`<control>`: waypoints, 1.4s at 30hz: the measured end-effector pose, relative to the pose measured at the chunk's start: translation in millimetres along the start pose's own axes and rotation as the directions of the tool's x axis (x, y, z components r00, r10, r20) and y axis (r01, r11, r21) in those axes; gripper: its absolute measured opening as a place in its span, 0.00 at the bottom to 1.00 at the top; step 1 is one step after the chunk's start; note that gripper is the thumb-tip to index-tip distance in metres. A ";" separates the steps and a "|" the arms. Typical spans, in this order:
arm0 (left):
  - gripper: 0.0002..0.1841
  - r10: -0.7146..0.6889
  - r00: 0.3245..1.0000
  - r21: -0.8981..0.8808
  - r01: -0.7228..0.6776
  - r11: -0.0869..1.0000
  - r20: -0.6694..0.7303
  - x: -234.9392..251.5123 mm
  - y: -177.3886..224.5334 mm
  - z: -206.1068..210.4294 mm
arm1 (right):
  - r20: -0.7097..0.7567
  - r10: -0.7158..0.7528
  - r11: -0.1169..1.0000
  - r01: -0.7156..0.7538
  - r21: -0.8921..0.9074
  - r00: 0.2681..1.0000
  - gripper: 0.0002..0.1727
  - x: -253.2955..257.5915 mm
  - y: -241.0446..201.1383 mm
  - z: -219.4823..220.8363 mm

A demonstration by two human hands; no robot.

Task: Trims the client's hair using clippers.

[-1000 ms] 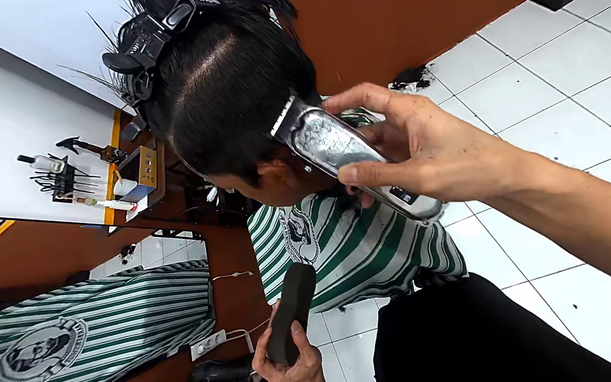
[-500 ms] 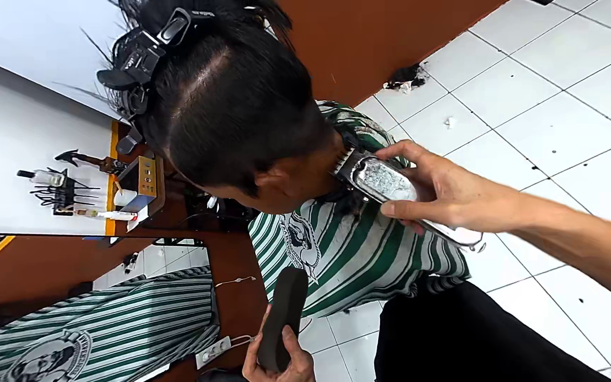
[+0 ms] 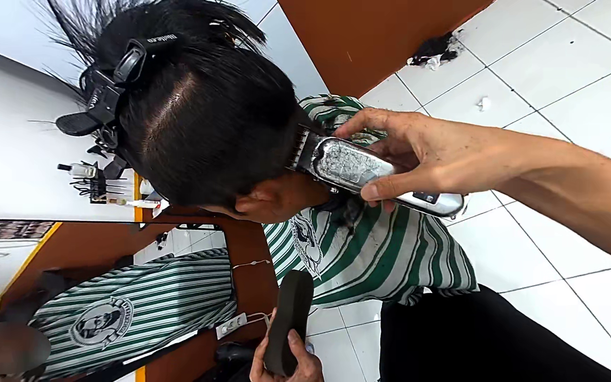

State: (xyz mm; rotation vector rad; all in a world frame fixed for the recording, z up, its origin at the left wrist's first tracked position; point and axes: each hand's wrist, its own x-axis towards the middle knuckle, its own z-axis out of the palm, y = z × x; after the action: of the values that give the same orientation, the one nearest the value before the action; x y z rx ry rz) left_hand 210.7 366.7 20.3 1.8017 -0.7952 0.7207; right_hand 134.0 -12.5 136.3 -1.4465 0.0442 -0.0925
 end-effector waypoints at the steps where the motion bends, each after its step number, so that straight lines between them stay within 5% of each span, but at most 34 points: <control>1: 0.16 0.004 1.000 -0.003 -0.004 1.000 -0.001 0.9 -0.2 1.2 | 0.001 0.009 1.000 -0.009 0.008 1.000 0.36 1.3 -2.5 1.3; 15: 0.17 0.029 0.998 -0.088 -0.024 0.996 0.051 12.0 -19.7 2.5 | -0.036 -0.029 0.993 0.033 0.114 0.999 0.36 7.4 -5.2 12.2; 42: 0.18 0.035 0.997 -0.211 -0.019 0.977 0.071 10.2 -45.1 -6.8 | -0.160 -0.103 0.994 0.107 0.015 0.982 0.33 4.9 -18.8 41.1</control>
State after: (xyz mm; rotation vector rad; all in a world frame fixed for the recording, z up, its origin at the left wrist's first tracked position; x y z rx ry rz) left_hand 251.6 384.1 5.7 1.6366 -0.9122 0.5667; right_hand 141.7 25.5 160.1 -1.4148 0.0974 -0.2943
